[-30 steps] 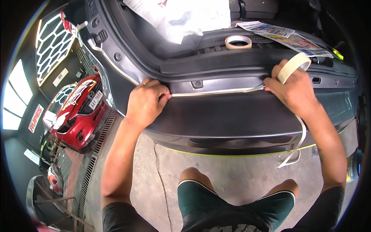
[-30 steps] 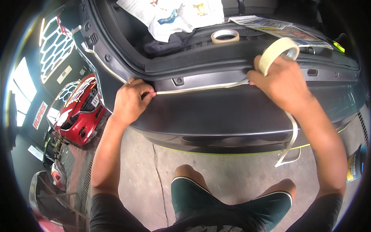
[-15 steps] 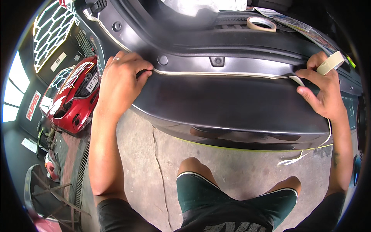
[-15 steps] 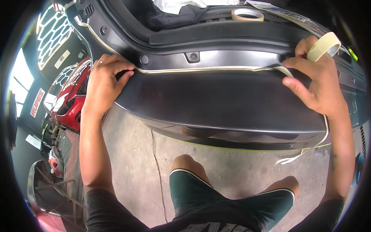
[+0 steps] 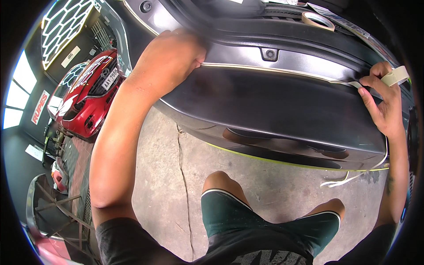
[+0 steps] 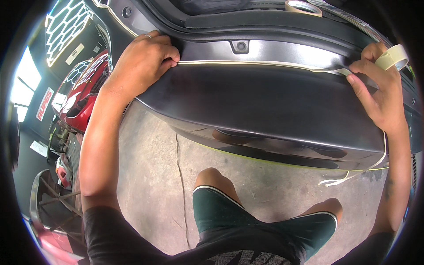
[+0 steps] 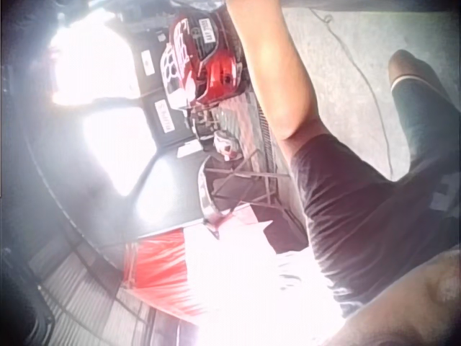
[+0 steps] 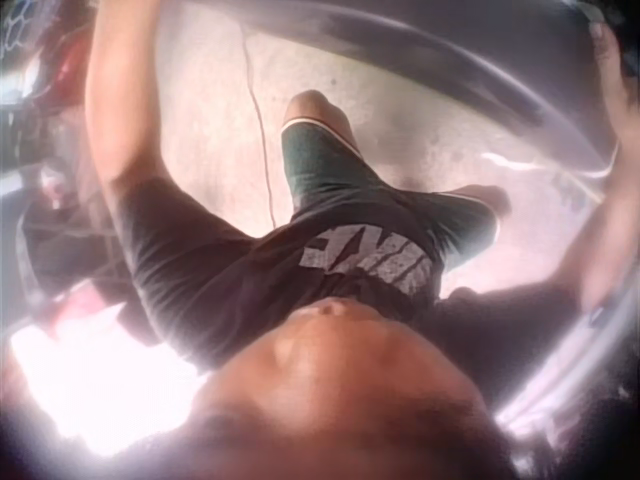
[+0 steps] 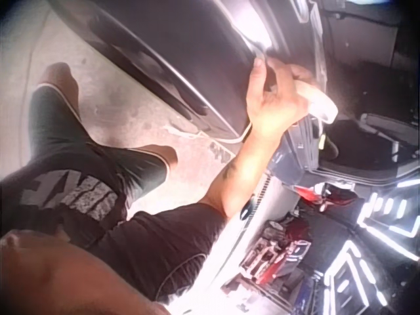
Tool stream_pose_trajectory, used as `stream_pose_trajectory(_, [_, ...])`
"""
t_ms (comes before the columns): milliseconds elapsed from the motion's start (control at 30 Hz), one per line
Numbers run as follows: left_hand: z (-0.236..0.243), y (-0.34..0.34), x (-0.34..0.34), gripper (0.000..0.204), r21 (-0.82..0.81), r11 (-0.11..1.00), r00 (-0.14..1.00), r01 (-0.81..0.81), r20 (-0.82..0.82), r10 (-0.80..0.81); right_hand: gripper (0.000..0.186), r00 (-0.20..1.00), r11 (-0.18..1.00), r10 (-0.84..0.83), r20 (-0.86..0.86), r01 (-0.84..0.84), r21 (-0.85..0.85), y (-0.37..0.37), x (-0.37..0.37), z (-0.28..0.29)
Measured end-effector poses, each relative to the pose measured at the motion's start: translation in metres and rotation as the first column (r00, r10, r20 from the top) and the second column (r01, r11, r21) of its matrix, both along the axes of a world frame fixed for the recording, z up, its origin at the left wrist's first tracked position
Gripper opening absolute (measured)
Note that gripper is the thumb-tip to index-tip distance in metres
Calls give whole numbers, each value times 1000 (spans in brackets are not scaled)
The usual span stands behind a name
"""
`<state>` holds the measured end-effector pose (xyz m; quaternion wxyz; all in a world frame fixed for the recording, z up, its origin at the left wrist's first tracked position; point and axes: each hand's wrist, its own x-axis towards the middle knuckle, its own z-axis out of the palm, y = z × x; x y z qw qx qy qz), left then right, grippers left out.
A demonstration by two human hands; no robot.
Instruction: The person applies masking tape along the edge of a car's trunk lid. They carefully align the tape with the trim line, smoothing it down with their fingers to ensure adhesion. The person continues this process along the perimeter of the trunk, handling the tape roll and the car surface directly.
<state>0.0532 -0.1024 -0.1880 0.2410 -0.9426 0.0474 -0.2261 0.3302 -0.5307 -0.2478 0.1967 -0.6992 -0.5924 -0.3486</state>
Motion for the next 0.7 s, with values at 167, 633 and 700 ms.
stream_pose_trajectory(167, [-5,3,5,6,65,998,1000,0,20,-2,18,1000,1000,14,24,-14,3,0,4,0])
stream_pose_trajectory(633, [-10,-3,4,4,-70,997,1000,-16,-2,16,14,1000,1000,10,11,-11,7,-2,6,-1])
stream_pose_trajectory(700, [-14,-5,4,3,-10,1000,999,-29,18,29,14,1000,1000,9,2,-9,15,0,6,-3])
